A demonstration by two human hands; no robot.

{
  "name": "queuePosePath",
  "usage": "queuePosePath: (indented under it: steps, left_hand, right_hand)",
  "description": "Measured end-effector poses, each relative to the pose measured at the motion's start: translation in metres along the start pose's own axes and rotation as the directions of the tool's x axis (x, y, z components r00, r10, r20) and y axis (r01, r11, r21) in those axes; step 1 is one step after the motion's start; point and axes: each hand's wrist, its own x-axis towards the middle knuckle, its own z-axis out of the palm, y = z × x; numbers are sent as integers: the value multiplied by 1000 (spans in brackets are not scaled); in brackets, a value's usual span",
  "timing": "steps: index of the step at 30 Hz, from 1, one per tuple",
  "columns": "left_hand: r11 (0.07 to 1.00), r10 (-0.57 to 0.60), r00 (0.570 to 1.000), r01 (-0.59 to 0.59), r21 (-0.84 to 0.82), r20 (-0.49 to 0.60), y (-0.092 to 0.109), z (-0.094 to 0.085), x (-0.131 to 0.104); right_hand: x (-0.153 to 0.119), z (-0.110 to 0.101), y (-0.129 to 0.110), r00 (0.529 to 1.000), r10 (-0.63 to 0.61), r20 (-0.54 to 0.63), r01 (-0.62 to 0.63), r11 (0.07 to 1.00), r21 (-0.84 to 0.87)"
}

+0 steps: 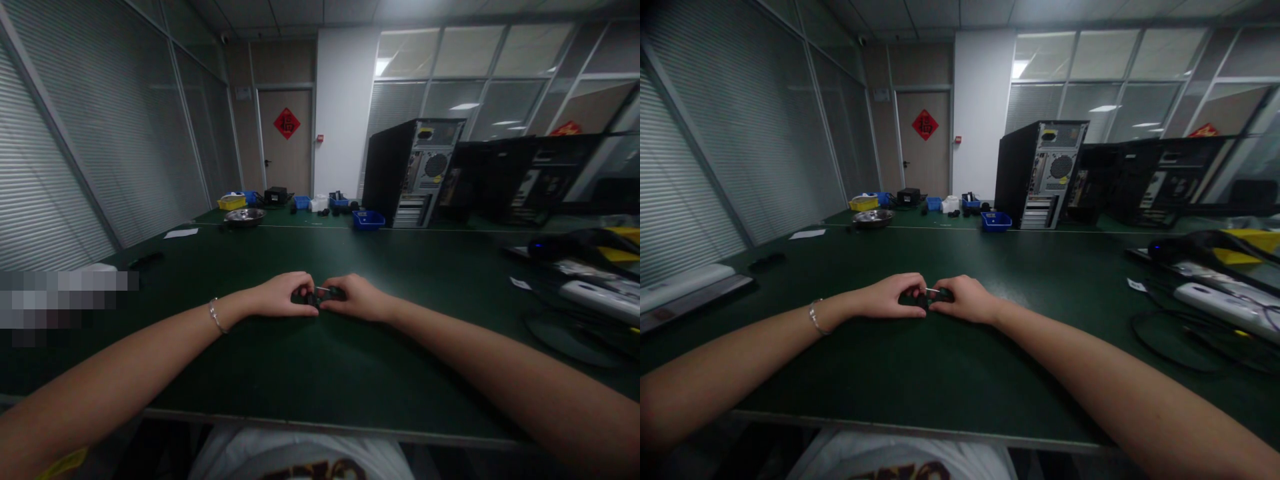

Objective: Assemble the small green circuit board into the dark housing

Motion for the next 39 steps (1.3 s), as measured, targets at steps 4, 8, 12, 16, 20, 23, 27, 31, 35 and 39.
queuePosePath:
  steps: [4,8,12,16,20,23,27,31,35,39]
  left_hand:
    - [993,-13,1000,9,-119,-27,-3,1,0]
    - [956,-32,993,-3,-294,-117,-9,2,2]
    - [890,-39,986,-40,-454,-163,-15,7,5]
    - [841,-38,987,-54,-538,-159,-14,10,6]
    - [844,-28,988,-59,-533,-154,-9,10,5]
    - [870,-27,989,-50,-491,-149,-5,8,4]
    - [887,-18,986,-59,-457,-163,-3,8,4]
    - [894,-23,986,-53,-444,-164,-4,8,4]
    - [894,-28,987,-46,-446,-158,-3,8,4]
    - [899,-18,986,-56,-434,-165,-2,9,3]
  right_hand:
    - [0,3,3,998,-1,-62,4,999,50]
    - [-1,5,5,981,28,-191,-11,996,92]
    - [-1,5,5,953,18,-302,4,997,74]
    - [-2,5,0,946,-17,-324,24,1000,18]
    - [-3,5,-5,943,-30,-331,14,999,-50]
    - [-3,5,-7,944,-33,-328,3,996,-91]
    - [-3,4,-7,948,-62,-313,17,989,-144]
    - [-3,4,-6,951,-65,-304,16,987,-162]
    - [-3,4,-7,951,-85,-298,42,988,-148]
    - [-2,5,-6,953,-101,-285,61,987,-146]
